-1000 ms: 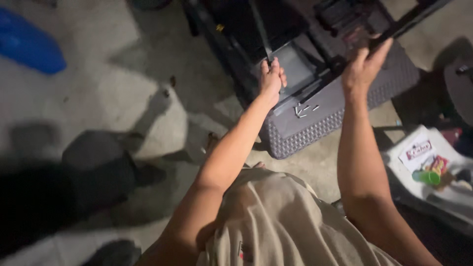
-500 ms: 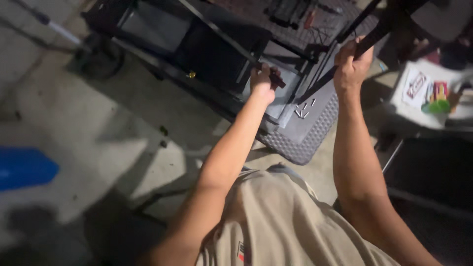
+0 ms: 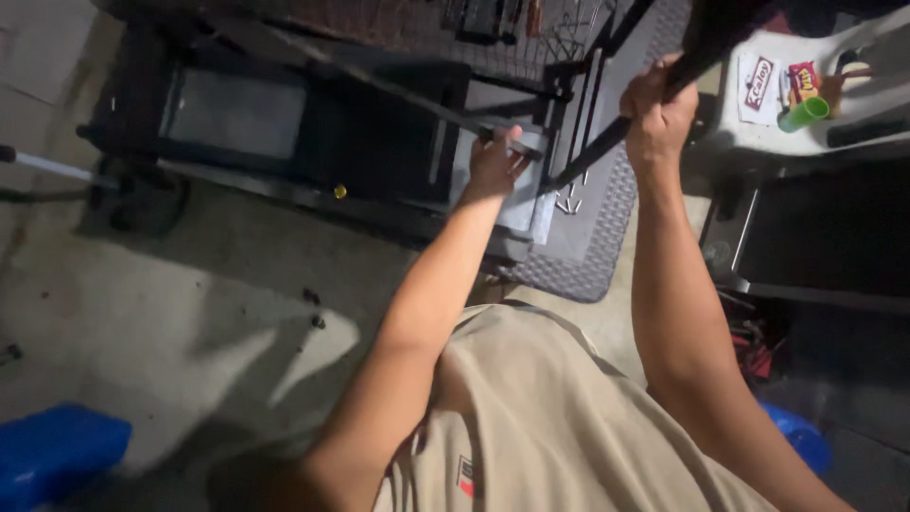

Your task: The person assembles a metal grill or rack by inserting long metal bars into a frame and securing them with screws. They repeatedly pick up bars, align them with the frame, and tighten fasteners by hand.

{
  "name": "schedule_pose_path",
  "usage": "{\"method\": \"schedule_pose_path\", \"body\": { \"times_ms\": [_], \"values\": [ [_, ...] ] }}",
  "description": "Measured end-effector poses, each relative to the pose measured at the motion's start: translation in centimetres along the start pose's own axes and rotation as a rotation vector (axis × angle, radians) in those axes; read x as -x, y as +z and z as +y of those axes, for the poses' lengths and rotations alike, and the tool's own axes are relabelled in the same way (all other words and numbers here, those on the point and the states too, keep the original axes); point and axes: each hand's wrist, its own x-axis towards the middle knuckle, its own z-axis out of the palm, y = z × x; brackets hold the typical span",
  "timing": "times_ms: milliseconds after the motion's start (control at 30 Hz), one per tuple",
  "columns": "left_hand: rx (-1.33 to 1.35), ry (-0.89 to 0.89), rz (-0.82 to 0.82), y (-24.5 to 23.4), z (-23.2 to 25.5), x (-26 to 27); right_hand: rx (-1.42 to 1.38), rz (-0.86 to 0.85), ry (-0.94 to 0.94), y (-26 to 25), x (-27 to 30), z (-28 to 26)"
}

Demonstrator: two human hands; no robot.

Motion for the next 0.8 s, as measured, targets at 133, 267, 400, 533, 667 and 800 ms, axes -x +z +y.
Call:
{"method": "schedule_pose_path", "body": {
  "times_ms": [133,267,400,533,667,800],
  "values": [
    [0.065,-0.016,-0.043,-1.1,-2.1,-3.8,0.038,0.042,-0.015,0.0,-0.1,-0.7],
    [0.118,0.019,-0.028,-1.6,-3.7,-3.7,0.048,0.028,-0.014,-0.3,0.6,-1.1],
    [0.044,0.079,-0.016,-2.2,-4.8,-4.8,0.084,-0.004,-0.050,0.0,0.4,-1.7],
    [-0.037,0.143,-0.076,-2.9,-5.7,-5.6,0.101,0.041,-0.064,0.9,0.4,-2.8],
    [-0.237,0.021,0.026,-3.2,-5.1,-5.8,0.082,0.073,-0.062,1.7,0.2,-3.8],
    [-0.381,-0.113,0.034,-3.7,-3.1,-5.4,0.148,0.114,-0.016,2.4,0.3,-5.0]
  ]
}}
